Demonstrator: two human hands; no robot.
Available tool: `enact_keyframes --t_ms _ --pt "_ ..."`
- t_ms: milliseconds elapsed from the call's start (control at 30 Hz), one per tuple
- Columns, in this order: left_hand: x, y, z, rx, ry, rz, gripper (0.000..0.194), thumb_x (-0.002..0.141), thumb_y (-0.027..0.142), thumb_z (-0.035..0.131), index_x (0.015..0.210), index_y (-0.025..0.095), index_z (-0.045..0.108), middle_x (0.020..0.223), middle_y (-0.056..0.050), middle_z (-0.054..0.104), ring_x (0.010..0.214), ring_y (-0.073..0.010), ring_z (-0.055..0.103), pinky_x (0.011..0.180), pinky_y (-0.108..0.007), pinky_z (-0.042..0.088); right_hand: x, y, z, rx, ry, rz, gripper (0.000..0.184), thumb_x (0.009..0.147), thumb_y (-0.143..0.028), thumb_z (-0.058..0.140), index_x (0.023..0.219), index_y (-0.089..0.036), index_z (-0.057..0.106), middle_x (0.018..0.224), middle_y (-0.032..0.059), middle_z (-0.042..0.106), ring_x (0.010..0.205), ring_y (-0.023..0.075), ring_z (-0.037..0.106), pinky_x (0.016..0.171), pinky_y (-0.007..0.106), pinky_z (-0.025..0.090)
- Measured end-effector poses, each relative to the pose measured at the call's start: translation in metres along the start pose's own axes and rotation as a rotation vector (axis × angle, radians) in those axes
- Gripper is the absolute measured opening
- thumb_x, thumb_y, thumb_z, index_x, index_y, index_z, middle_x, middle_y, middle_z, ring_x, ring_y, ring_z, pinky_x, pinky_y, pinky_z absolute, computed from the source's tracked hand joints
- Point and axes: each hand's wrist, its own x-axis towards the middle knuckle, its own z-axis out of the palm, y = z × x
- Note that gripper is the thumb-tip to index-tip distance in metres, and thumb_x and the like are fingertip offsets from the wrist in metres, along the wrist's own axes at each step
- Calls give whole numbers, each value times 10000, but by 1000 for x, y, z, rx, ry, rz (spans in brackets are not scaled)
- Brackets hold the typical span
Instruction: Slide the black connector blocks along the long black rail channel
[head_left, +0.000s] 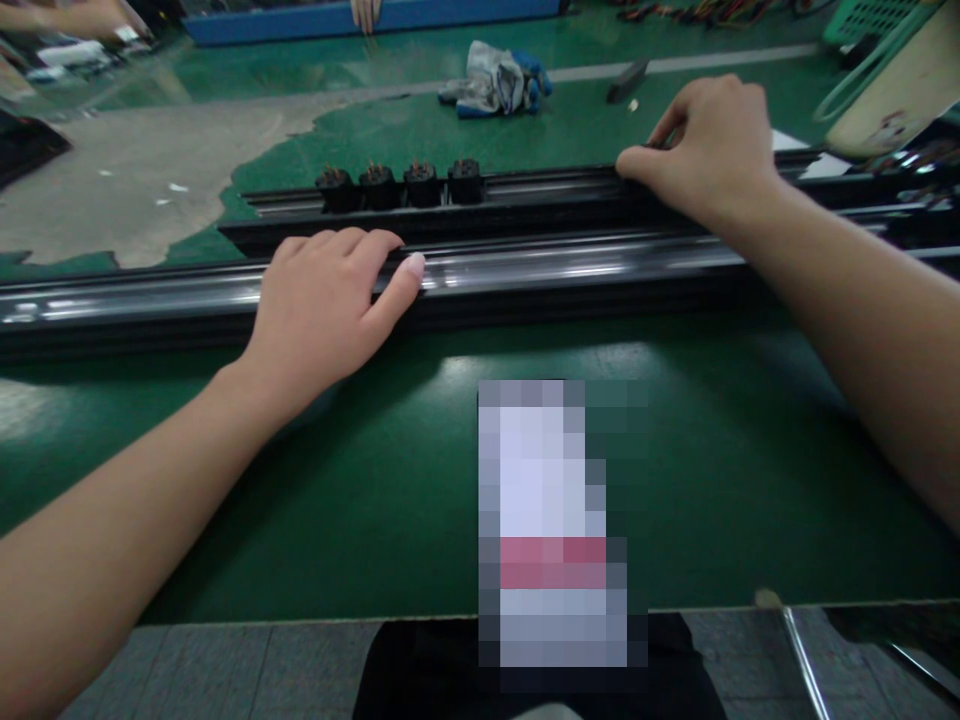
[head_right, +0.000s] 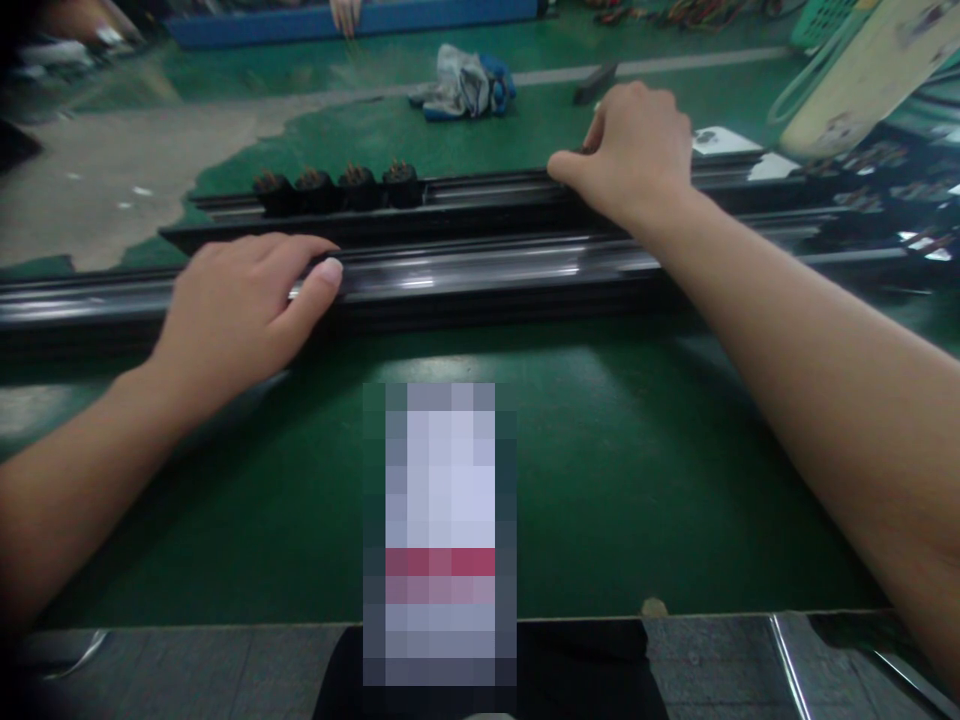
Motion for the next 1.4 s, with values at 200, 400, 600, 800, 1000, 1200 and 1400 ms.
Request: enact_keyframes --t_ms 200,400,600,800,1000,1200,1400 --pt "0 2 0 1 -5 1 639 1037 517 176 1350 150 596 1288 -172 677 1201 -355 610 984 -475 408 0 0 -1 -13 5 6 159 687 -374 663 635 -251 575 883 98 712 971 327 658 887 466 494" --pt "0 0 2 20 10 3 618 1039 526 173 1336 188 598 1276 -148 690 1185 -325 617 975 -452 420 1 0 1 -35 33 22 140 683 -384 687 688 -245 674 875 90 720 948 328 667 872 468 512" --pt "-1 0 1 17 14 3 624 1039 531 155 1336 199 591 1281 -142 688 1196 -319 611 976 -448 414 -1 -3 -2 -33 30 61 135 681 -376 691 665 -246 658 880 102 726 978 343 672 892 481 514" --pt "-1 0 1 8 14 1 626 1039 528 165 1333 187 600 1269 -154 691 1185 -334 618 978 -463 416 -2 -3 -2 -33 36 62 124 688 -360 686 692 -237 671 931 114 736 1033 374 670 913 493 507" --pt "-1 0 1 12 6 4 634 1041 521 170 1345 164 597 1280 -165 683 1193 -345 614 977 -471 421 -3 -3 -3 -17 19 64 125 693 -367 674 690 -242 662 922 115 734 1021 360 671 901 486 509" --pt "-1 0 2 -8 28 -3 610 1035 534 195 1343 207 608 1279 -138 689 1197 -338 613 992 -482 422 2 2 1 -24 32 57 141 679 -372 678 654 -245 622 877 105 728 965 341 674 884 472 513" --pt "-1 1 2 -27 33 2 620 1032 553 154 1350 276 609 1260 -105 697 1196 -333 613 988 -500 429 4 2 1 -51 -2 98 173 691 -405 666 679 -239 615 941 126 734 972 337 670 871 456 513"
